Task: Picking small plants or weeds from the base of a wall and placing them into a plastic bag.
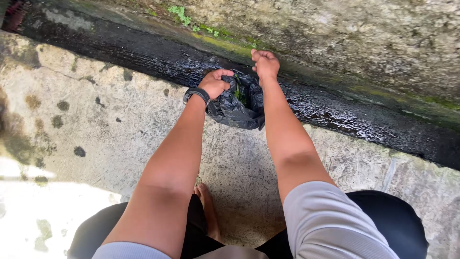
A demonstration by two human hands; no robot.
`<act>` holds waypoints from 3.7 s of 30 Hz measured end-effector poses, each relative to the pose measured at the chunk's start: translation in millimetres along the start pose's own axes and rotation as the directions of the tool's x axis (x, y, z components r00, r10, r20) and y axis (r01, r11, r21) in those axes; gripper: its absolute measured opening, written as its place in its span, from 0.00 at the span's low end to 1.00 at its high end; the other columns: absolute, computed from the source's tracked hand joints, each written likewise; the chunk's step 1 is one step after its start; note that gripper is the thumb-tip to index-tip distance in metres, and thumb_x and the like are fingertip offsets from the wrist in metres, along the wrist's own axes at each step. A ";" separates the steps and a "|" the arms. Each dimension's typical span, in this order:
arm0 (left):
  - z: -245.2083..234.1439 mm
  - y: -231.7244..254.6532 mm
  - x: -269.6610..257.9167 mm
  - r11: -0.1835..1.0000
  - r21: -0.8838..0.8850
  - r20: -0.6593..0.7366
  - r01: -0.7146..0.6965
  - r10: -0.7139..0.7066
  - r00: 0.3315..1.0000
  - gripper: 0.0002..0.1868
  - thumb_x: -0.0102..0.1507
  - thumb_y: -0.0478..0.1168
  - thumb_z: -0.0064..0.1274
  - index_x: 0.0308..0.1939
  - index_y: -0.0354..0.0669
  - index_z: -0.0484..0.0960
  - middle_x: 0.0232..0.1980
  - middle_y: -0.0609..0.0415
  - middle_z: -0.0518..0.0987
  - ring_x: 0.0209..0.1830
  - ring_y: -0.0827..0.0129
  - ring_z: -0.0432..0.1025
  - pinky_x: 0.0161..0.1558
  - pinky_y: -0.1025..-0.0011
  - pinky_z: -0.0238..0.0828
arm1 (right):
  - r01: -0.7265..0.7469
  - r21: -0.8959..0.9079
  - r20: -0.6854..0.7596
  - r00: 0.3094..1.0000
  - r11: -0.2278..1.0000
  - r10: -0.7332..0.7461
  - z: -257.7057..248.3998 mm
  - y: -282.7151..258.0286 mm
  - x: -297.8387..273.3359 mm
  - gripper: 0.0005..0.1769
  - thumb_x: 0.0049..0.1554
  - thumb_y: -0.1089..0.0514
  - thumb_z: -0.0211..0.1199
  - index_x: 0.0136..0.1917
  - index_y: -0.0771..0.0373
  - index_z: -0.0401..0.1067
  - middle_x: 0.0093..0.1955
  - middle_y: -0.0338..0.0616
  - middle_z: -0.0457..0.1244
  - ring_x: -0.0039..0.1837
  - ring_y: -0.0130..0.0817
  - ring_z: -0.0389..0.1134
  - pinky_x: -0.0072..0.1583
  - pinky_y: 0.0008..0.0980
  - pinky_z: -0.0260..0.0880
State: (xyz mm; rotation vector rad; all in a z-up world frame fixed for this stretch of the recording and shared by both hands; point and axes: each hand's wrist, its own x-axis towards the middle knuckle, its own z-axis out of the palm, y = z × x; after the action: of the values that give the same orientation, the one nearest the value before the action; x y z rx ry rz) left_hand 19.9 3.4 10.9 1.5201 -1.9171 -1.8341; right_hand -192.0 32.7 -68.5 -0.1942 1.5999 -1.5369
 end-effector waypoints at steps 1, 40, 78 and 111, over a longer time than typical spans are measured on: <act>-1.9 -1.6 -2.7 1.000 0.002 -0.005 0.006 -0.006 1.000 0.28 0.56 0.30 0.58 0.62 0.47 0.81 0.33 0.61 0.76 0.26 0.80 0.67 0.30 0.75 0.66 | -0.005 0.002 0.005 1.000 1.000 0.005 6.1 5.9 8.0 0.12 0.53 0.53 0.74 0.43 0.63 0.76 0.38 0.36 0.69 0.34 0.23 0.63 0.36 0.26 0.68; -14.7 -6.6 -8.7 0.998 0.008 -0.052 0.063 -0.063 0.997 0.28 0.56 0.29 0.59 0.62 0.48 0.81 0.39 0.58 0.80 0.33 0.77 0.71 0.39 0.75 0.70 | 0.007 0.149 -0.083 0.997 0.989 0.006 -9.4 17.0 36.0 0.09 0.56 0.56 0.72 0.44 0.64 0.77 0.38 0.42 0.74 0.34 0.23 0.65 0.36 0.25 0.68; -31.2 -18.9 0.6 0.996 -0.079 -0.051 0.049 -0.054 0.997 0.28 0.56 0.31 0.59 0.62 0.48 0.81 0.38 0.58 0.80 0.29 0.76 0.69 0.33 0.74 0.68 | 0.021 0.088 0.318 0.947 0.996 -0.048 5.5 -24.3 -8.0 0.03 0.55 0.63 0.66 0.43 0.66 0.76 0.34 0.40 0.66 0.32 0.25 0.61 0.33 0.25 0.59; -153.8 -34.5 43.6 0.949 -0.302 -0.157 -0.095 0.049 0.986 0.26 0.55 0.33 0.58 0.58 0.45 0.84 0.41 0.53 0.84 0.34 0.72 0.75 0.38 0.72 0.74 | -0.112 -0.401 0.085 0.984 0.909 0.159 138.9 -66.3 -33.8 0.07 0.58 0.58 0.66 0.45 0.65 0.76 0.39 0.44 0.70 0.33 0.28 0.64 0.35 0.32 0.69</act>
State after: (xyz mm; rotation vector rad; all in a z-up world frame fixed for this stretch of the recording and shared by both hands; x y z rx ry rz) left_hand 117.3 -127.7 2.7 1.4178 -1.5149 -1.8284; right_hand -108.8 -61.3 26.7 -0.3791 1.7770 -1.0639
